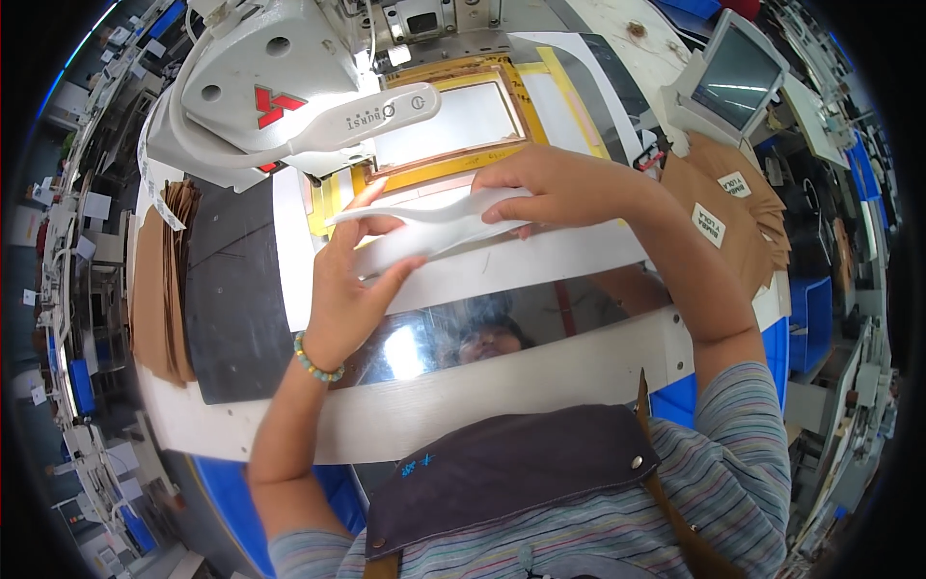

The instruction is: Sewing and detailing leather bag components using an industrial sewing machine.

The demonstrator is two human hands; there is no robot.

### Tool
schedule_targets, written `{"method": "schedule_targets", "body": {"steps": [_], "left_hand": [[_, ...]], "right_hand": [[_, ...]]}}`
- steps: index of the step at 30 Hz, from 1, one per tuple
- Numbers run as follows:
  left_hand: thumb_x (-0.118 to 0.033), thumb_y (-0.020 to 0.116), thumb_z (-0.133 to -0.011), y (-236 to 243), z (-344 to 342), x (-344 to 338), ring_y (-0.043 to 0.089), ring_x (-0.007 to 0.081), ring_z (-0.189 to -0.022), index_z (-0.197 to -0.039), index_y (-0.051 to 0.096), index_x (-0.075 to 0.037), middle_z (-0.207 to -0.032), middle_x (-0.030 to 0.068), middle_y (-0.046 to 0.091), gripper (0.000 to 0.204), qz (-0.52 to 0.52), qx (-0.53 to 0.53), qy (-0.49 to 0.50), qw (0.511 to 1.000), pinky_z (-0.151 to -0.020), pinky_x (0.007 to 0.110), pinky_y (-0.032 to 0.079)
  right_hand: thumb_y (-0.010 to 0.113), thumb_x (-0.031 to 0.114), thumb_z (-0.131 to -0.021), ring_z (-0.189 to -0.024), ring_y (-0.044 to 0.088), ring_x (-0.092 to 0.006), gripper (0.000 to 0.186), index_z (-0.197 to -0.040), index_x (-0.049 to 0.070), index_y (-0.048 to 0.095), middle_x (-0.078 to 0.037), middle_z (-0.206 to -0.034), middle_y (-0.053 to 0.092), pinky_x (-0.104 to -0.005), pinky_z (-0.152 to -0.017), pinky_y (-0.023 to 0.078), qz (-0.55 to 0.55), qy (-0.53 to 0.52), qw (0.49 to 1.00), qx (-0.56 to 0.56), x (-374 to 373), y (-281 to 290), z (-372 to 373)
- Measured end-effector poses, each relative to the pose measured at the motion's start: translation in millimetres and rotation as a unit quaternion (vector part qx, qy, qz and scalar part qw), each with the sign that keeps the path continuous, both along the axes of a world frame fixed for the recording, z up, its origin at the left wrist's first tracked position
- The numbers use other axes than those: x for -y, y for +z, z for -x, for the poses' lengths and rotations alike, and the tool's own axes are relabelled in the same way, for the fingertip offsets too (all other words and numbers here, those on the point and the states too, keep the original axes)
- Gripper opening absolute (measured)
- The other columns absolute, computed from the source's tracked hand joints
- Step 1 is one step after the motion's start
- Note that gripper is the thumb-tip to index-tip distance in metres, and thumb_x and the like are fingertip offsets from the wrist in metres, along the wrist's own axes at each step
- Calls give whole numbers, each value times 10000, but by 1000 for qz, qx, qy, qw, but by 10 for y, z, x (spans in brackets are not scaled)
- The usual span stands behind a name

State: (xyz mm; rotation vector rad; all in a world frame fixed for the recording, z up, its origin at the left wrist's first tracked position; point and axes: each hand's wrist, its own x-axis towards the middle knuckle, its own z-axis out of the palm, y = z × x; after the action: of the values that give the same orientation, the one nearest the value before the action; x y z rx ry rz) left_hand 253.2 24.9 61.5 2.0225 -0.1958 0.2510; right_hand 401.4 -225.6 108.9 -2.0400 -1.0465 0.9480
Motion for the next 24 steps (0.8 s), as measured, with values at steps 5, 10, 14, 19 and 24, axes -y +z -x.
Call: {"method": "schedule_targets", "body": {"steps": [5, 10, 14, 19, 24], "left_hand": [[-69, 864, -785, -176, -79, -333, 660, 274, -1096, -1408, 599, -41, -1192, 120, 702, 677, -168, 9, 25, 985, -988, 372, 525], [-118, 869, -785, -237, -201, -381, 640, 297, -1103, -1282, 680, -25, -1181, 124, 696, 540, -245, 54, 4, 968, -983, 387, 517], [-110, 840, -811, -265, -243, -318, 621, 299, -1098, -1261, 694, -23, -1163, 124, 692, 482, -242, 57, -14, 968, -970, 397, 500], [-94, 821, -828, -344, -254, -295, 619, 293, -1088, -1335, 652, -30, -1156, 117, 694, 538, -202, 45, 13, 978, -974, 389, 494], [-158, 855, -807, -340, -247, -263, 592, 292, -1125, -1331, 639, -28, -1214, 109, 666, 582, -191, 42, 17, 981, -985, 392, 484]], "right_hand": [[673, 267, -981, -973, 688, -295, 359, -1214, -6, 686, -175, -1046, 722, -379, -897, 523, -23, 34, 978, 205, -13, -442, -269], [691, 292, -963, -1004, 670, -330, 368, -1178, -7, 710, -179, -1068, 722, -404, -916, 513, -33, 17, 964, 262, 146, -433, -249], [698, 310, -959, -939, 681, -321, 333, -1103, 11, 729, -129, -1022, 722, -416, -827, 532, -81, -5, 949, 304, -94, -509, -134], [723, 267, -951, -906, 685, -301, 253, -1055, 38, 747, -112, -988, 712, -390, -783, 534, -173, -54, 918, 351, -410, -835, 92], [708, 167, -961, -873, 668, -293, 177, -1058, 28, 757, -102, -953, 680, -377, -759, 527, -249, -65, 918, 302, -404, -937, 83]]}}
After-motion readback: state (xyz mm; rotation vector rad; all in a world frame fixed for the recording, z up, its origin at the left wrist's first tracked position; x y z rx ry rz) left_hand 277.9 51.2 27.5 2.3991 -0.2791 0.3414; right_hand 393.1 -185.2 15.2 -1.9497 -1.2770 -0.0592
